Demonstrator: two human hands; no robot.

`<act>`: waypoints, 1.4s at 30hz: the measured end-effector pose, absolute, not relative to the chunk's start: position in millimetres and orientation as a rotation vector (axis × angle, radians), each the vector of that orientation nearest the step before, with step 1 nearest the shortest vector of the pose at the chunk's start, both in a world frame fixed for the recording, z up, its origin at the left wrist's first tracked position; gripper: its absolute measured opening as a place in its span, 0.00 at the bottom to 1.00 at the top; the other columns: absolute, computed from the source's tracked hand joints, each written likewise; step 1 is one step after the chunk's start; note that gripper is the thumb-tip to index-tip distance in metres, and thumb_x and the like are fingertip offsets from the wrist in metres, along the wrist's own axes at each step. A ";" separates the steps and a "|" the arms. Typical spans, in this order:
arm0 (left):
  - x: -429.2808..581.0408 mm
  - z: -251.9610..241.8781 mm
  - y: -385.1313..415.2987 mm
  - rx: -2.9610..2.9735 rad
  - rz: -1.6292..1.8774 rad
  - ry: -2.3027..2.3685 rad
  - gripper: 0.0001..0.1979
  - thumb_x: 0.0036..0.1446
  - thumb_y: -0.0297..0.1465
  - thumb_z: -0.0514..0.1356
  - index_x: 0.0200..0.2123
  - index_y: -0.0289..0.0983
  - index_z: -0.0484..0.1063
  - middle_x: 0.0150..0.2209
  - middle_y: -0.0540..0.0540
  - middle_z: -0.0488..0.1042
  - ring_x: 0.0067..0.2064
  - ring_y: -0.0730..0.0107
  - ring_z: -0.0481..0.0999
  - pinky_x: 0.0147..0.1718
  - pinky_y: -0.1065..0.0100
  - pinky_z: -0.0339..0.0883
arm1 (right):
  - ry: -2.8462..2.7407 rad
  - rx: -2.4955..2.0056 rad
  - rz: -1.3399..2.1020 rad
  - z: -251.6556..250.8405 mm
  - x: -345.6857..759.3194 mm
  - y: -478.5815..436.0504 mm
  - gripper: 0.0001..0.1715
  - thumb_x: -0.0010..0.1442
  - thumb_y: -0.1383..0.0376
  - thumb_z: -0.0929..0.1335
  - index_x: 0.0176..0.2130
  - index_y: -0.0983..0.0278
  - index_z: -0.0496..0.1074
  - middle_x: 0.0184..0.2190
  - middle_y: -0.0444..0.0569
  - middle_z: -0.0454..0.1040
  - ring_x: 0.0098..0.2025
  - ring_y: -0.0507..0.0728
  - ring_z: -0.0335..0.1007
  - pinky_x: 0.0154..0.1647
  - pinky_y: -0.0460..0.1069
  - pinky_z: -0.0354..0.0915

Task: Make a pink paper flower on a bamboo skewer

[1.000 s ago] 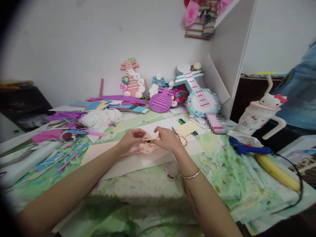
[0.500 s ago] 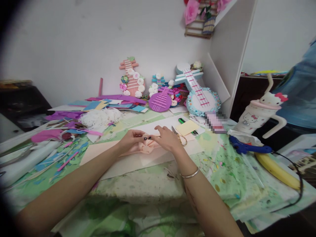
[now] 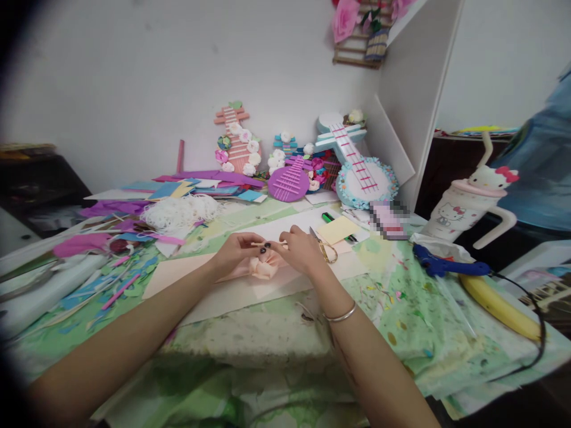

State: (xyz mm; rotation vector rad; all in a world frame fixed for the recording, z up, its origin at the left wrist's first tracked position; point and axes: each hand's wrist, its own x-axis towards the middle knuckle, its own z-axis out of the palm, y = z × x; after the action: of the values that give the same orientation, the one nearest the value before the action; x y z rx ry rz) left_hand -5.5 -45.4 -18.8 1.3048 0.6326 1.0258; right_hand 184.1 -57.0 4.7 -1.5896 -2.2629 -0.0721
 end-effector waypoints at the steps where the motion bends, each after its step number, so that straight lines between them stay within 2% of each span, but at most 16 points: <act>1: -5.6 -18.7 -45.6 1.303 1.021 0.628 0.13 0.39 0.30 0.69 0.31 0.31 0.74 0.22 0.48 0.73 0.26 0.71 0.72 0.31 0.66 0.67 | -2.260 -1.575 -0.082 5.5 183.7 -57.3 0.26 0.60 0.46 0.58 0.39 0.60 0.74 0.34 0.50 0.68 0.35 0.55 0.67 0.32 0.47 0.54; 7: -5.4 -16.5 -48.1 1.356 1.041 0.655 0.14 0.41 0.34 0.68 0.32 0.31 0.75 0.23 0.47 0.74 0.26 0.71 0.72 0.32 0.67 0.67 | -2.283 -1.315 -0.030 6.7 177.4 -58.4 0.16 0.63 0.57 0.61 0.38 0.63 0.72 0.34 0.49 0.70 0.34 0.52 0.67 0.36 0.47 0.53; 10: -5.3 -16.1 -46.8 1.388 1.060 0.687 0.15 0.42 0.35 0.68 0.32 0.31 0.75 0.25 0.46 0.75 0.27 0.71 0.72 0.31 0.67 0.66 | -2.259 -1.210 -0.002 5.3 174.5 -58.5 0.11 0.62 0.63 0.62 0.40 0.63 0.71 0.35 0.49 0.72 0.35 0.52 0.66 0.37 0.47 0.53; 15: -5.4 -17.7 -41.5 1.418 1.132 0.702 0.14 0.40 0.33 0.68 0.31 0.32 0.76 0.30 0.45 0.76 0.30 0.71 0.72 0.32 0.70 0.65 | -2.234 -1.126 -0.005 5.2 174.1 -60.6 0.15 0.62 0.69 0.60 0.47 0.60 0.69 0.36 0.48 0.73 0.36 0.52 0.67 0.37 0.48 0.51; 23: -5.3 -18.0 -42.8 1.350 1.137 0.711 0.13 0.38 0.29 0.69 0.30 0.32 0.76 0.27 0.47 0.76 0.28 0.73 0.71 0.31 0.70 0.64 | -2.212 -1.038 -0.024 3.1 176.1 -59.4 0.16 0.64 0.65 0.60 0.44 0.59 0.75 0.36 0.49 0.74 0.36 0.52 0.68 0.38 0.49 0.50; 28: -5.9 -17.0 -43.4 1.360 1.149 0.686 0.11 0.45 0.34 0.66 0.30 0.31 0.76 0.26 0.48 0.73 0.28 0.75 0.69 0.30 0.72 0.62 | -2.197 -1.046 -0.074 1.8 175.6 -58.7 0.15 0.63 0.63 0.61 0.44 0.57 0.75 0.35 0.48 0.74 0.35 0.51 0.68 0.37 0.49 0.50; 31: -5.6 -16.4 -42.9 1.362 1.177 0.703 0.12 0.48 0.36 0.64 0.28 0.30 0.75 0.24 0.49 0.71 0.27 0.76 0.67 0.28 0.73 0.60 | -2.189 -1.057 -0.085 0.9 173.0 -59.8 0.16 0.64 0.63 0.61 0.43 0.59 0.75 0.35 0.49 0.75 0.36 0.52 0.69 0.37 0.49 0.51; 35: -5.3 -16.6 -41.9 1.329 1.204 0.743 0.10 0.46 0.33 0.65 0.26 0.31 0.74 0.24 0.50 0.71 0.27 0.77 0.67 0.29 0.73 0.59 | -2.157 -1.078 -0.170 -0.7 168.2 -61.1 0.14 0.63 0.62 0.62 0.42 0.63 0.74 0.35 0.50 0.75 0.34 0.51 0.69 0.38 0.49 0.52; 39: -5.7 -16.4 -41.3 1.296 1.238 0.763 0.07 0.44 0.31 0.65 0.25 0.32 0.73 0.23 0.51 0.70 0.27 0.76 0.67 0.29 0.73 0.59 | -2.059 -1.108 -0.305 -1.3 163.9 -63.0 0.10 0.60 0.62 0.64 0.34 0.65 0.72 0.29 0.47 0.75 0.28 0.50 0.66 0.36 0.48 0.52; 42: -5.4 -16.2 -41.3 1.255 1.257 0.717 0.08 0.45 0.31 0.63 0.23 0.32 0.71 0.22 0.51 0.69 0.26 0.76 0.66 0.27 0.73 0.59 | -2.050 -1.110 -0.399 -0.8 162.2 -65.1 0.11 0.60 0.62 0.64 0.29 0.65 0.70 0.26 0.46 0.73 0.26 0.50 0.64 0.35 0.48 0.52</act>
State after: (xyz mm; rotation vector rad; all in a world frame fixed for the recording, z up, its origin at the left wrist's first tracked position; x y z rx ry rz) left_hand -5.4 -41.3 -16.2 1.2548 0.7167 1.2566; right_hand 162.2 -65.1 -0.8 -1.1104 -2.0502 -0.3992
